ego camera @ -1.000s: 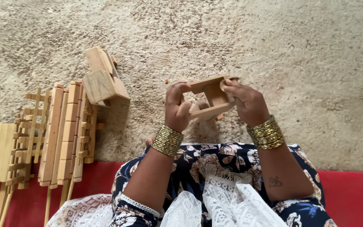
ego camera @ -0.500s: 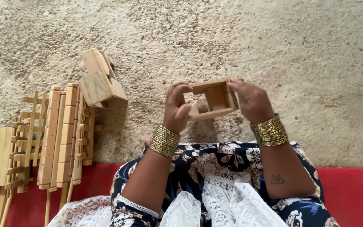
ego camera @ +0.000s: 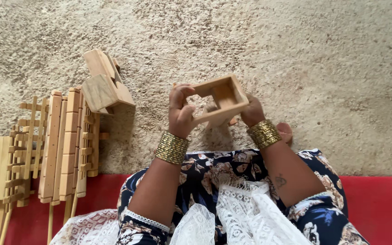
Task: The person sits on the floor and sands a small open wooden box, rotating it and rubbing a reddish sanding block over its outer surfaces, edges and interior, then sets the box down on the floor beside other wooden toy parts.
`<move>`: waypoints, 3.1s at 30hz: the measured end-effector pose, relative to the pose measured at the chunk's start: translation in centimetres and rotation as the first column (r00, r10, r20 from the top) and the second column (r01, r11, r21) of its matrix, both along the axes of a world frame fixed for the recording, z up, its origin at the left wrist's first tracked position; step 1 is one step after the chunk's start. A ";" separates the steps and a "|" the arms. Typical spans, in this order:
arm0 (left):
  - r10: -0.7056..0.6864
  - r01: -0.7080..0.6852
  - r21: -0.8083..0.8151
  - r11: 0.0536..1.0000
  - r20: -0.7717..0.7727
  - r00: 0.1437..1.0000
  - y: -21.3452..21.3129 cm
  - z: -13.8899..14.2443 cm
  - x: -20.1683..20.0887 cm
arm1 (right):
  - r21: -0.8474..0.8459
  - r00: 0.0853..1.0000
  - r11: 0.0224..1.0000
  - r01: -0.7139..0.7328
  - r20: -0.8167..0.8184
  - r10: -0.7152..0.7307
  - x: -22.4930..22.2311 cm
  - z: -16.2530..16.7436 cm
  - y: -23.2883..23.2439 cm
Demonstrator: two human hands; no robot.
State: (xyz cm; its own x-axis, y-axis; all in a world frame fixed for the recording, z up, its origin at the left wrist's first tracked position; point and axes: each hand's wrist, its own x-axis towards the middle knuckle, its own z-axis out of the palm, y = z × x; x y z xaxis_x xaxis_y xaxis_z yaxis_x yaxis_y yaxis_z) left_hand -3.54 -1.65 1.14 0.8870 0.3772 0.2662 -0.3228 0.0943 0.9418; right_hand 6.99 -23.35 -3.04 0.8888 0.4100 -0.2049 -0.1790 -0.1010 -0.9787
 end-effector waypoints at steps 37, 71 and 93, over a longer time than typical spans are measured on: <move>0.045 -0.073 0.227 0.971 0.129 0.991 0.5 -1.3 0.7 | -0.323 0.972 0.940 -0.110 -0.232 0.034 1.9 -0.1 3.1; 0.135 -0.139 -0.130 0.982 -0.040 0.990 1.5 -1.0 1.4 | -0.639 0.964 0.721 -0.266 -0.160 0.214 3.1 0.2 1.8; 0.439 -0.438 0.038 0.898 -0.125 0.890 1.8 -2.6 2.2 | -0.554 0.958 0.785 -0.277 -0.096 0.270 4.7 1.4 -0.5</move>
